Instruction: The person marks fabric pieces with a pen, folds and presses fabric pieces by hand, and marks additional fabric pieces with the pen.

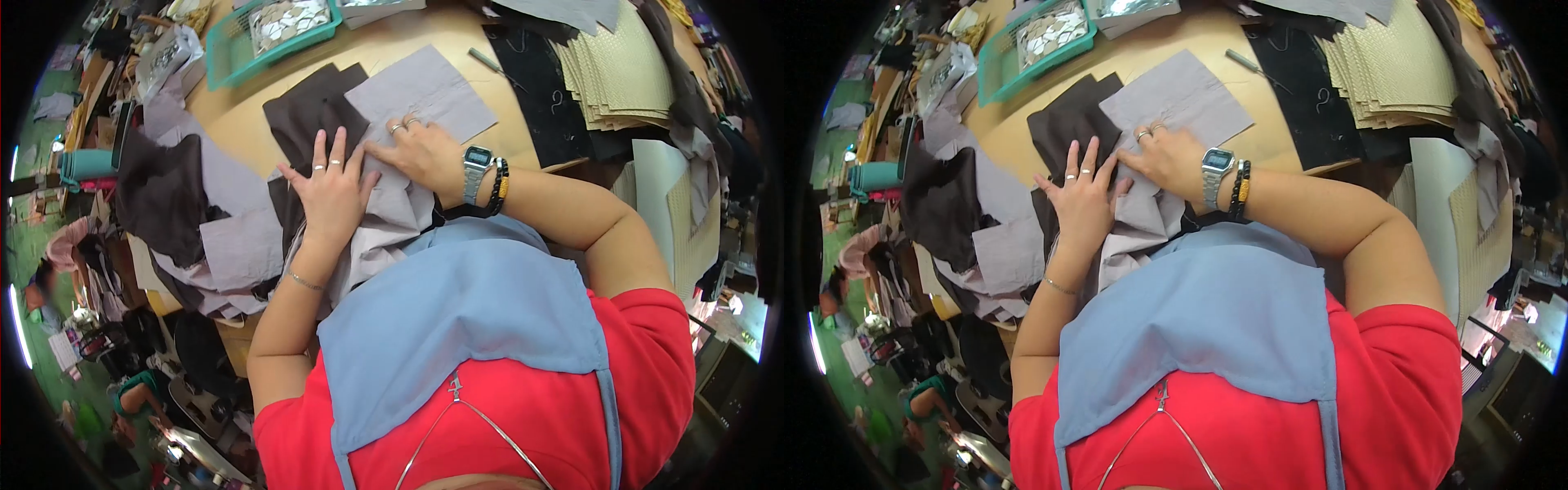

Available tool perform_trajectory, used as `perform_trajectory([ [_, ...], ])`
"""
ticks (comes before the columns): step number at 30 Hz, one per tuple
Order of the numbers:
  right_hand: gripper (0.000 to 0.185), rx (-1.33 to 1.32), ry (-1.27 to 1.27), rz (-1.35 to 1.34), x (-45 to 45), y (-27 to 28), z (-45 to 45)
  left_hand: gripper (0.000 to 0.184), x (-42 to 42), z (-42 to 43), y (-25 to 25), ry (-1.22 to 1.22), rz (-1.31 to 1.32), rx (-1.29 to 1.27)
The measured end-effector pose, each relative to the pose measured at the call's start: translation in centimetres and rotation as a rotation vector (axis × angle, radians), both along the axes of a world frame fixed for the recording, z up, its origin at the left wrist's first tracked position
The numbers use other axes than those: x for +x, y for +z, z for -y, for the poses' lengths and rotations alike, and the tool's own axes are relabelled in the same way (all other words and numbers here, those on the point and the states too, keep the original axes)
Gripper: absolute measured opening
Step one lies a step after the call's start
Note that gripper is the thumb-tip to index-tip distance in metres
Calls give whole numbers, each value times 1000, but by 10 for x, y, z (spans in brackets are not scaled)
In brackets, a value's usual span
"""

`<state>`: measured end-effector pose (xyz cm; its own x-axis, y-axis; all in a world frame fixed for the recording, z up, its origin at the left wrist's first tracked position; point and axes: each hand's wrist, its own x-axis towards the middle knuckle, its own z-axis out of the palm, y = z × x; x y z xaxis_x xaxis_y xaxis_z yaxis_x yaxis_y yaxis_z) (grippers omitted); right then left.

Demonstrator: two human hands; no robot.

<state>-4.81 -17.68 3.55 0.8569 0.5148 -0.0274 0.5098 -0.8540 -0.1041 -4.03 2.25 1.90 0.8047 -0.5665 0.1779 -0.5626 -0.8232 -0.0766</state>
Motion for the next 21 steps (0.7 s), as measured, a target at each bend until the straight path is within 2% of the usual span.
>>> perform_trajectory([
  [1, 53, 0, -13, -26, 0, 3, 1, 36, 1, -1, -1, 0, -15, -11],
  [4, 41, 12, -43, 125, -5, -9, 6, 34, 6, -4, 0, -10, -15, -26],
  [7, 49, 20, -180, -91, 0, -10, 26, 32, 8, -6, 2, -29, -17, -5],
  [13, 40, -146, -390, 78, 9, -21, 103, 34, 6, -9, -5, -37, -18, -45],
  [17, 40, -124, -400, 87, 11, -19, 119, 34, 3, -11, -15, -24, 2, -94],
  [20, 40, -98, -264, 116, 7, 9, 82, 34, 2, -7, -12, 28, -63, -118],
  [21, 47, 28, -182, 103, 0, 7, 59, 34, 2, -8, -13, 15, -37, -117],
])
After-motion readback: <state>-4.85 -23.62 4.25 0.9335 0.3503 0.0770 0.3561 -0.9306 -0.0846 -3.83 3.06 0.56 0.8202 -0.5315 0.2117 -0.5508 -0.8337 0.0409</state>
